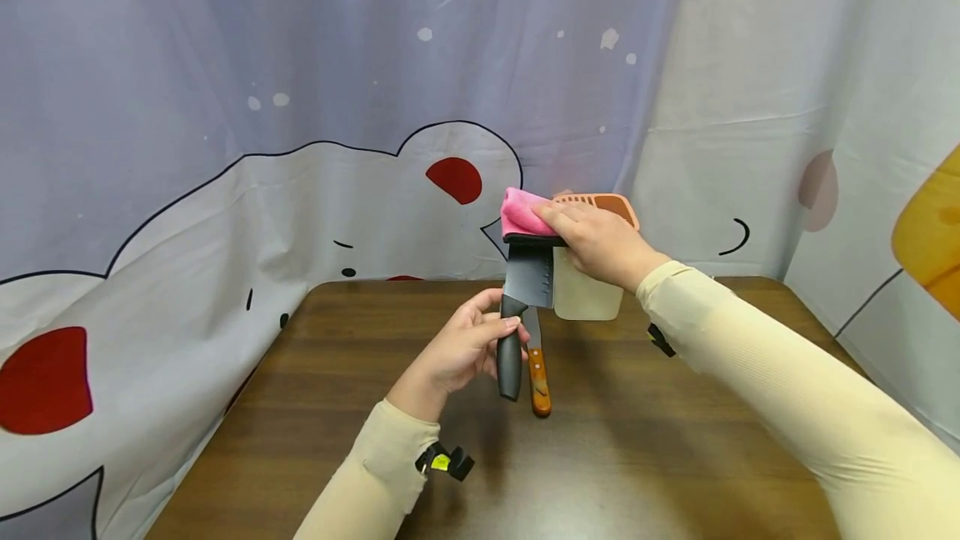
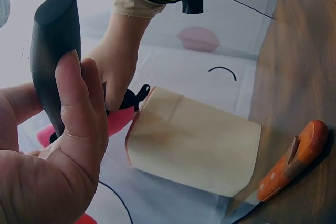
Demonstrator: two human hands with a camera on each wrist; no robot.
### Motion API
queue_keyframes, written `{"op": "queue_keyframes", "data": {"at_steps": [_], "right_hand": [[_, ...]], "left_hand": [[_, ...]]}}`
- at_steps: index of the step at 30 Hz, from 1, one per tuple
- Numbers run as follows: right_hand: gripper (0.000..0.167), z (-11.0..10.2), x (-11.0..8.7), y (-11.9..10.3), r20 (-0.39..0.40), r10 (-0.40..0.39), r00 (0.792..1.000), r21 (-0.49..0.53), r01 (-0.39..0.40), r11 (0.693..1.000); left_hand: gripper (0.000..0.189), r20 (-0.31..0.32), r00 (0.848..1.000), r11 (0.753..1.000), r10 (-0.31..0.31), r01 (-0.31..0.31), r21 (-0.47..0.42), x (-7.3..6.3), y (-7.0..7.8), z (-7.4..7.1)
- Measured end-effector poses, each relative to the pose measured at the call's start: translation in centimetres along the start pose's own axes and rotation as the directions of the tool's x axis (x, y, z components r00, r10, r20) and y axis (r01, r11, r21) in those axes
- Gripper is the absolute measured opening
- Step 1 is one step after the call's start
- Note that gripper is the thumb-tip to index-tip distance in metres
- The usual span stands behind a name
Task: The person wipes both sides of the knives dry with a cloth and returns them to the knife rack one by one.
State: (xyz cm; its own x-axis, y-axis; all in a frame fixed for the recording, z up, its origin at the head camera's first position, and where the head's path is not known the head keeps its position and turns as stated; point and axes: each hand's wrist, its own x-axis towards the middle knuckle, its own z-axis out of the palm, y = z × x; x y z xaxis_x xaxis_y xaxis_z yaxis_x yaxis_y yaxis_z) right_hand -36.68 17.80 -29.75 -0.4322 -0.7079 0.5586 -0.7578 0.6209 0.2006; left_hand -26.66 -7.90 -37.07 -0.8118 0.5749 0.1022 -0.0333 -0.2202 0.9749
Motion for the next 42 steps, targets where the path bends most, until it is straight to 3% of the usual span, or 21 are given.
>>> {"op": "queue_keyframes", "data": {"at_steps": [8, 18, 28, 34, 39, 42], "right_hand": [[0.053, -0.8, 0.1, -1.4, 0.095, 0.018, 0.995, 0.054, -0.023, 0.998], [0.054, -1.5, -0.2, -4.2, 0.118, -0.025, 0.993, 0.072, 0.017, 0.997], [0.06, -3.3, -0.7, -6.5, 0.212, 0.019, 0.977, 0.168, -0.056, 0.984], [0.056, -4.4, 0.0, -5.8, 0.246, 0.064, 0.967, 0.266, -0.131, 0.955], [0.048, -5.2, 0.9, -4.3, 0.187, 0.095, 0.978, 0.304, -0.149, 0.941], [0.048, -5.6, 1.7, -3.4, 0.149, 0.148, 0.978, 0.272, -0.184, 0.945]], "left_hand": [[0.039, -0.049, 0.999, 1.0, -0.005, 0.006, 0.005, 0.2, -0.3, -0.2], [0.04, -0.087, 0.996, 1.0, -0.003, 0.001, -0.022, 0.4, -0.8, -0.4], [0.042, -0.084, 0.996, 0.999, 0.011, -0.015, -0.048, 0.4, -0.9, -0.5], [0.038, -0.082, 0.997, 0.997, 0.005, -0.01, -0.07, 0.4, -1.0, -0.5], [0.04, -0.07, 0.997, 0.998, -0.029, 0.025, -0.059, 0.5, -1.3, -0.3], [0.044, -0.067, 0.996, 0.998, -0.05, 0.047, -0.046, 0.4, -1.4, -0.1]]}}
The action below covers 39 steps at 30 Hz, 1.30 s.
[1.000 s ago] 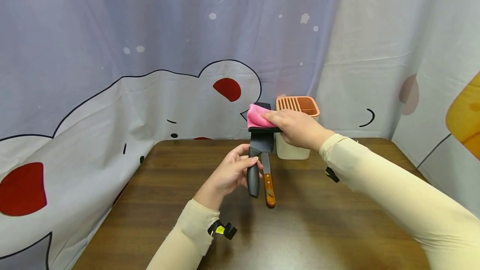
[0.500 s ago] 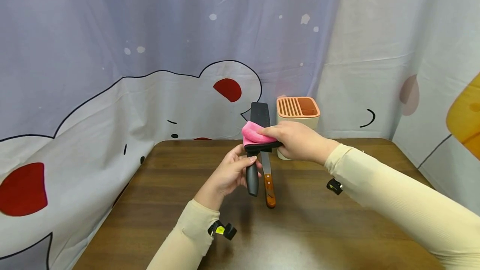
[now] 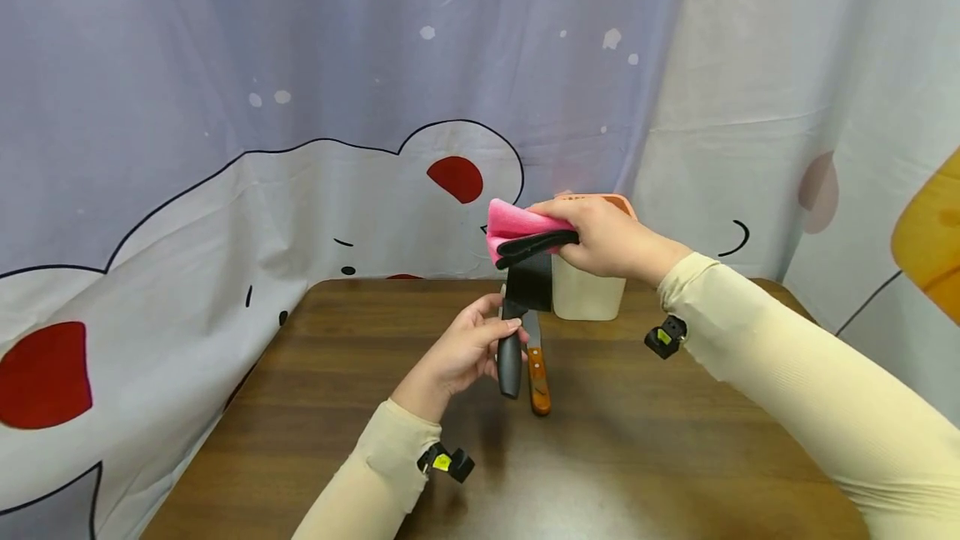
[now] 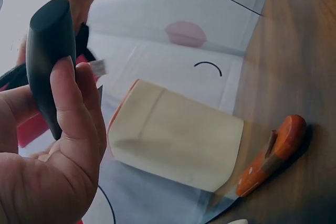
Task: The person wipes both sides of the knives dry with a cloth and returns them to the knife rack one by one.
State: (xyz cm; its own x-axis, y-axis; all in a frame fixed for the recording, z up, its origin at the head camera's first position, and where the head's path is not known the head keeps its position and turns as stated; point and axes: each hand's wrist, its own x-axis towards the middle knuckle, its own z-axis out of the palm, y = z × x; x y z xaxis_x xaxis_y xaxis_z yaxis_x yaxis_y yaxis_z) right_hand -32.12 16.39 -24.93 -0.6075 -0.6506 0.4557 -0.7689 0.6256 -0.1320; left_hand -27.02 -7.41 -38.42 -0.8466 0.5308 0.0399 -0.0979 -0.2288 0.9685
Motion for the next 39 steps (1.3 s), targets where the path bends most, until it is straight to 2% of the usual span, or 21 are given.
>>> {"op": "queue_keyframes", "data": {"at_steps": [5, 12, 17, 21, 27, 35, 39], "right_hand": [[0.048, -0.3, 1.6, 1.3, -0.019, 0.061, 0.998, -0.059, -0.062, 0.996], [0.049, 1.6, 3.1, 3.0, 0.007, 0.131, 0.991, -0.131, -0.129, 0.983], [0.053, 3.0, 3.2, 3.3, 0.03, 0.151, 0.988, -0.142, -0.145, 0.979], [0.054, 3.5, 2.8, 3.0, 0.015, 0.163, 0.987, -0.157, -0.158, 0.975], [0.053, 3.8, 2.0, 2.4, 0.006, 0.129, 0.992, -0.146, -0.127, 0.981], [0.049, 3.9, 0.4, 0.9, 0.011, 0.014, 1.0, -0.137, -0.012, 0.991], [0.048, 3.8, -0.3, -0.2, 0.031, -0.016, 0.999, -0.138, 0.02, 0.99]], "left_hand": [[0.045, 0.005, 1.0, 1.0, -0.004, 0.004, 0.008, 0.0, 0.0, 0.3], [0.043, 0.012, 1.0, 1.0, -0.001, 0.001, 0.006, 0.1, 0.0, 0.5], [0.041, 0.021, 1.0, 1.0, 0.011, -0.011, -0.005, 0.1, 0.1, 0.7], [0.038, 0.03, 0.999, 1.0, 0.024, -0.023, -0.019, 0.1, 0.3, 0.7], [0.038, 0.037, 0.999, 0.999, 0.035, -0.034, -0.031, 0.1, 0.3, 0.8], [0.033, 0.024, 0.999, 0.999, 0.046, -0.045, -0.031, 0.3, 0.5, 0.6], [0.034, 0.02, 0.999, 0.998, 0.05, -0.05, -0.029, 0.4, 0.5, 0.6]]}}
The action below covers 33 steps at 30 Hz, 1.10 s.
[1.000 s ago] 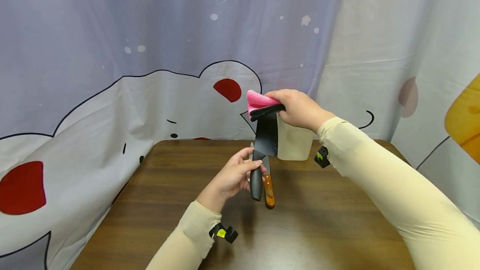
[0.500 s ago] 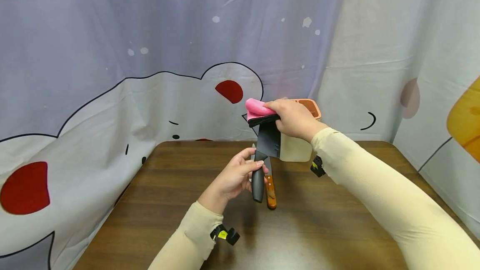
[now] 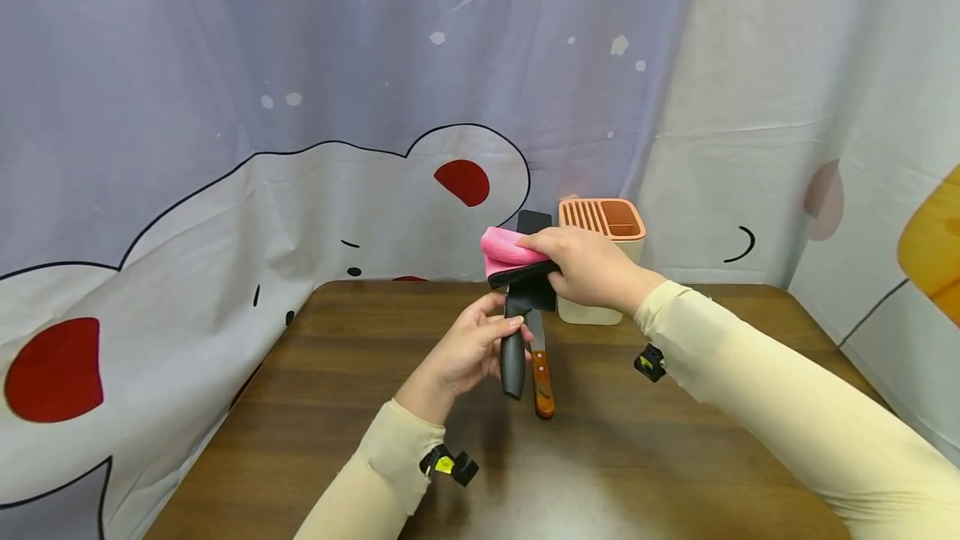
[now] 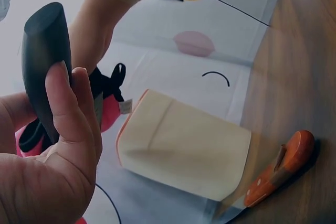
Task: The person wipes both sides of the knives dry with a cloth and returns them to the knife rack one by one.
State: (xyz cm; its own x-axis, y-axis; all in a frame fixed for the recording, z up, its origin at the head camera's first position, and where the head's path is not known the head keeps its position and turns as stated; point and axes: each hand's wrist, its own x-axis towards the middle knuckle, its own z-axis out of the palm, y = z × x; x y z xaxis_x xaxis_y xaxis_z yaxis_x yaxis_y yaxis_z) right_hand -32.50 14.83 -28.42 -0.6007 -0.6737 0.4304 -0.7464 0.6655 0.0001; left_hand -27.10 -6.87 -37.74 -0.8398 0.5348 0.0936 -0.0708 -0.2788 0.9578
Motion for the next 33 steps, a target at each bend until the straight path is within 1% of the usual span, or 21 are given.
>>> {"op": "queue_keyframes", "data": {"at_steps": [3, 5, 8, 10, 12, 16, 19, 20, 24, 27, 29, 30, 33], "right_hand": [[0.049, -0.1, -0.4, -0.8, 0.015, -0.003, 1.0, 0.009, 0.003, 1.0], [0.048, -0.1, -0.6, -1.1, 0.025, 0.006, 1.0, 0.037, -0.007, 0.999], [0.049, -0.3, -0.8, -1.6, 0.047, 0.031, 0.998, 0.102, -0.036, 0.994], [0.049, -0.4, -0.9, -1.7, 0.067, 0.051, 0.996, 0.158, -0.061, 0.985], [0.05, -0.6, -0.9, -1.6, 0.085, 0.065, 0.994, 0.216, -0.082, 0.973], [0.049, -1.2, -0.8, -1.2, 0.134, 0.1, 0.986, 0.334, -0.14, 0.932], [0.052, -2.1, -0.4, -0.7, 0.153, 0.139, 0.978, 0.388, -0.189, 0.902], [0.052, -2.5, -0.2, -0.4, 0.148, 0.15, 0.978, 0.398, -0.197, 0.896], [0.05, -4.2, 0.8, 0.7, 0.103, 0.231, 0.968, 0.433, -0.253, 0.865], [0.049, -5.2, 1.8, 1.6, 0.06, 0.303, 0.951, 0.437, -0.298, 0.849], [0.05, -5.5, 2.5, 2.2, 0.046, 0.33, 0.943, 0.417, -0.318, 0.851], [0.051, -5.5, 2.8, 2.4, 0.042, 0.343, 0.938, 0.394, -0.331, 0.857], [0.053, -5.1, 3.6, 3.2, 0.05, 0.376, 0.925, 0.328, -0.37, 0.869]], "left_hand": [[0.034, -0.004, 1.0, 1.0, 0.005, -0.005, -0.004, 0.1, 0.0, -0.2], [0.033, -0.007, 1.0, 1.0, 0.008, -0.008, -0.004, 0.1, 0.0, -0.3], [0.033, -0.011, 1.0, 1.0, 0.011, -0.011, 0.001, 0.1, -0.1, -0.4], [0.034, -0.013, 1.0, 1.0, 0.012, -0.012, 0.003, 0.1, -0.1, -0.4], [0.036, -0.015, 1.0, 1.0, 0.012, -0.012, 0.003, 0.0, -0.2, -0.4], [0.04, -0.016, 1.0, 1.0, 0.009, -0.009, -0.019, 0.1, -0.2, -0.5], [0.042, -0.017, 1.0, 0.999, 0.018, -0.018, -0.028, -0.1, 0.0, -0.5], [0.042, -0.018, 1.0, 0.999, 0.023, -0.023, -0.026, -0.1, 0.1, -0.5], [0.037, -0.023, 0.999, 0.999, 0.039, -0.039, -0.016, -0.4, 0.6, -0.5], [0.033, -0.023, 0.999, 0.999, 0.037, -0.038, -0.018, -0.5, 0.7, -0.4], [0.031, -0.024, 0.999, 0.999, 0.031, -0.032, -0.02, -0.5, 0.6, -0.4], [0.031, -0.023, 0.999, 0.999, 0.028, -0.028, -0.02, -0.4, 0.6, -0.4], [0.03, -0.02, 1.0, 1.0, 0.019, -0.019, -0.021, -0.4, 0.4, -0.5]]}}
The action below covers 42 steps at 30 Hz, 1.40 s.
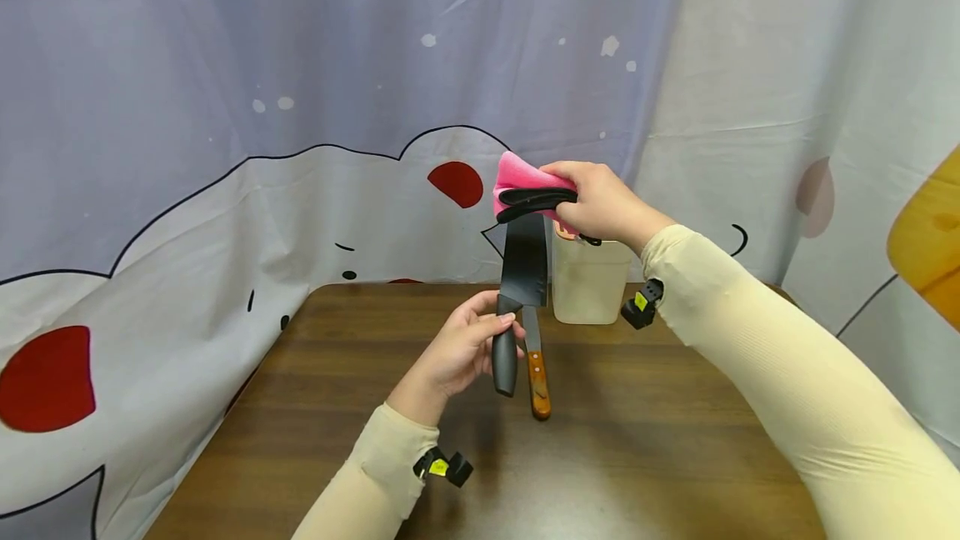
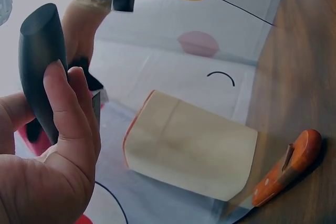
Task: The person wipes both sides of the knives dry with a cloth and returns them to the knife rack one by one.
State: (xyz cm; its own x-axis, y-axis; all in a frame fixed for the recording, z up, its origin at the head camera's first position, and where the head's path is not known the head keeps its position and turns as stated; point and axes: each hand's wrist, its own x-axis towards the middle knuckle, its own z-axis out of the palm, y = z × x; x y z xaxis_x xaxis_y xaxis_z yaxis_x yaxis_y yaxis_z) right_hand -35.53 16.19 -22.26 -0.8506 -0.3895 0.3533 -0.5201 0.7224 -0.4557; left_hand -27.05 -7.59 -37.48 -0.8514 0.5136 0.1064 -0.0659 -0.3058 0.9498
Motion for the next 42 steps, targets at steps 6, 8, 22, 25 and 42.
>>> {"op": "queue_keyframes", "data": {"at_steps": [6, 8, 22, 25, 42], "right_hand": [[0.057, 1.5, 1.0, 1.0, -0.029, -0.015, 0.999, -0.126, 0.011, 0.992], [0.059, 2.1, 1.2, 1.2, -0.038, -0.046, 0.998, -0.173, 0.039, 0.984], [0.059, 4.1, 0.3, 0.2, -0.001, -0.119, 0.993, -0.315, 0.113, 0.943], [0.057, 4.4, -0.3, 0.0, 0.015, -0.137, 0.991, -0.331, 0.134, 0.934], [0.056, 6.1, -4.6, -2.4, 0.182, -0.184, 0.966, -0.303, 0.233, 0.924]], "left_hand": [[0.03, 0.004, 1.0, 1.0, -0.001, 0.001, -0.001, -0.1, -0.1, 0.1], [0.03, 0.01, 1.0, 1.0, -0.001, 0.001, 0.003, -0.1, 0.0, 0.2], [0.033, 0.05, 0.999, 1.0, 0.013, -0.013, -0.007, -0.1, 0.1, 0.0], [0.032, 0.051, 0.999, 1.0, 0.009, -0.009, -0.008, -0.1, 0.0, -0.1], [0.041, 0.044, 0.999, 0.998, 0.009, -0.006, -0.061, 0.4, -0.9, -1.1]]}}
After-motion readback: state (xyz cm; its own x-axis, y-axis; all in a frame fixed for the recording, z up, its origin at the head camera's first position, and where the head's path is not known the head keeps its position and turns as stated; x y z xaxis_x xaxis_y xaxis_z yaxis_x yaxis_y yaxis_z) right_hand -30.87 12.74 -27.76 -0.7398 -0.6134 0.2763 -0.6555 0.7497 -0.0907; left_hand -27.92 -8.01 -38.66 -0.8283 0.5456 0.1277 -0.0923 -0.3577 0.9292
